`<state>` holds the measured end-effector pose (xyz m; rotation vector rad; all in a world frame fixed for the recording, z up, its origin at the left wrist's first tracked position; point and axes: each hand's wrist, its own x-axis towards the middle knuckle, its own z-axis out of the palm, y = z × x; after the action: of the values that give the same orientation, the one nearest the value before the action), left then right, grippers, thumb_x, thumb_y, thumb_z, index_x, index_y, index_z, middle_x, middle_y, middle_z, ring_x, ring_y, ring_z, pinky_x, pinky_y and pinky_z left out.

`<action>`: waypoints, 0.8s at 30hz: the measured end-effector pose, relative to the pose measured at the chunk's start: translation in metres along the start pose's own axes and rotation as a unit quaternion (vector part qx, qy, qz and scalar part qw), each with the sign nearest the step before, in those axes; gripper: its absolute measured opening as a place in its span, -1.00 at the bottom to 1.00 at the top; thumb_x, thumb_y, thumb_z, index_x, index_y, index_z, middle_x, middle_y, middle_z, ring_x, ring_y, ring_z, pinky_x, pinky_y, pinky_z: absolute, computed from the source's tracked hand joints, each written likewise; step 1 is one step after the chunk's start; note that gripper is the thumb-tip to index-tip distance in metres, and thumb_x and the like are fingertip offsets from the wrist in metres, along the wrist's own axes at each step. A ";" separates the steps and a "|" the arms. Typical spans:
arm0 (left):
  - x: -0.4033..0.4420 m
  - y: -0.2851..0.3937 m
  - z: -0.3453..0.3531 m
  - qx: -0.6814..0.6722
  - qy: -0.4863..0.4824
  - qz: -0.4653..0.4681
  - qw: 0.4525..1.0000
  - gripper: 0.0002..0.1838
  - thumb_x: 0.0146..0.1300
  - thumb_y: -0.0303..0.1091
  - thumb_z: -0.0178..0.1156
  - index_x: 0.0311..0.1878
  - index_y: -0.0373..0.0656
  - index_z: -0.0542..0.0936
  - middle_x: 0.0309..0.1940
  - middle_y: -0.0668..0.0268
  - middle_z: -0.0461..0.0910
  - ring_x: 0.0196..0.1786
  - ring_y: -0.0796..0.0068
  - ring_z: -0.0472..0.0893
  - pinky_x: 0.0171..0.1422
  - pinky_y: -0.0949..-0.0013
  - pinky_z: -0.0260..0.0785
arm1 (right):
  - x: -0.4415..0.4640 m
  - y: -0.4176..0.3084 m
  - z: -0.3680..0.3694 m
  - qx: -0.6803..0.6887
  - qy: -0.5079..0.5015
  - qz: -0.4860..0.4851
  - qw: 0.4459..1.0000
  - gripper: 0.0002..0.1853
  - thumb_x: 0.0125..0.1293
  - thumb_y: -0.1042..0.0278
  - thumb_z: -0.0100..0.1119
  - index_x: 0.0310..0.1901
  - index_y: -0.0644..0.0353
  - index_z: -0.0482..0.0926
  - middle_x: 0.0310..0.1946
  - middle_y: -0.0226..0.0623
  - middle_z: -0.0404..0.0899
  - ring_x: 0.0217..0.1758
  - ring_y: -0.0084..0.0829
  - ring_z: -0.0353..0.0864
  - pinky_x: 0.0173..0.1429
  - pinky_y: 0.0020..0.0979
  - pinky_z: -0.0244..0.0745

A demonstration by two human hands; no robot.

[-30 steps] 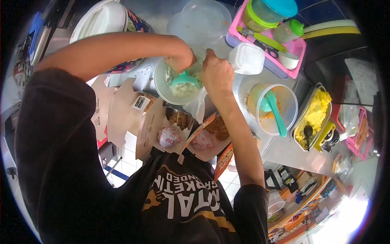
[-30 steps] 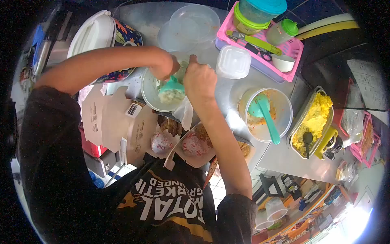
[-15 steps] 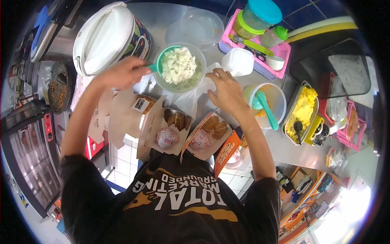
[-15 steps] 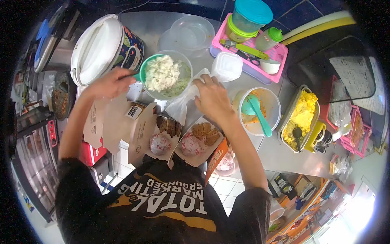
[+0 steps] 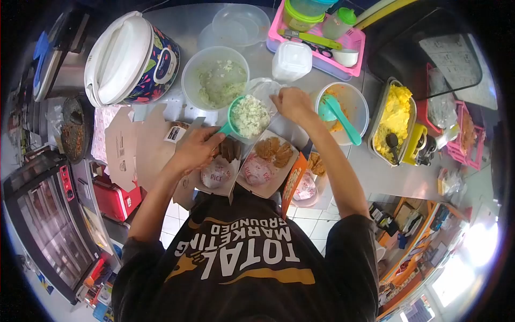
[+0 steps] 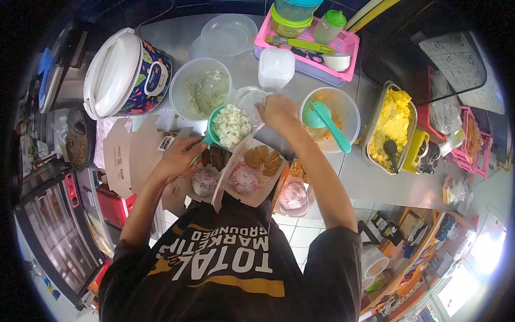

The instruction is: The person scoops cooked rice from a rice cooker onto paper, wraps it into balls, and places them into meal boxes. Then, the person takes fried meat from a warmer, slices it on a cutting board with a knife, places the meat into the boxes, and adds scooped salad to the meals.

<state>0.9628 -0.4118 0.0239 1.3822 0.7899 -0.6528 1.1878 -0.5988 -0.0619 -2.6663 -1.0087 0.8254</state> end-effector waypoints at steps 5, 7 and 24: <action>0.016 -0.013 0.003 -0.032 0.072 0.015 0.997 -0.72 0.55 -0.14 0.10 -0.14 -0.19 0.55 -0.61 0.48 0.34 -0.75 0.70 0.24 -0.73 0.48 0.03 | 0.017 0.002 0.039 0.163 0.112 0.134 0.971 -0.48 0.17 0.08 0.44 0.01 0.33 0.57 -0.05 0.18 0.66 0.08 0.04 0.69 0.12 -0.10 0.62; 0.017 -0.015 0.002 -0.028 0.090 0.022 0.995 -0.72 0.55 -0.15 0.09 -0.15 -0.19 0.55 -0.62 0.48 0.33 -0.76 0.71 0.23 -0.73 0.49 0.02 | 0.033 0.008 0.055 0.351 0.059 0.161 0.921 -0.42 0.03 0.17 0.50 0.02 0.34 0.52 -0.09 0.12 0.68 0.05 0.01 0.70 0.16 -0.16 0.59; 0.075 -0.054 0.048 0.358 0.425 0.249 0.793 -0.33 0.42 -0.36 0.14 0.53 -0.16 0.17 -0.05 -0.17 0.64 -0.17 -0.21 0.68 -0.07 -0.04 0.58 | 0.010 0.030 0.027 0.211 -0.057 0.050 0.975 -0.46 0.08 0.14 0.31 0.08 0.27 0.63 0.04 0.13 0.68 0.18 0.08 0.63 0.31 -0.15 0.52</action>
<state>0.9689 -0.4606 -0.0681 2.5544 0.8264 0.1896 1.1960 -0.6155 -0.0990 -2.3400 -0.6332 1.0856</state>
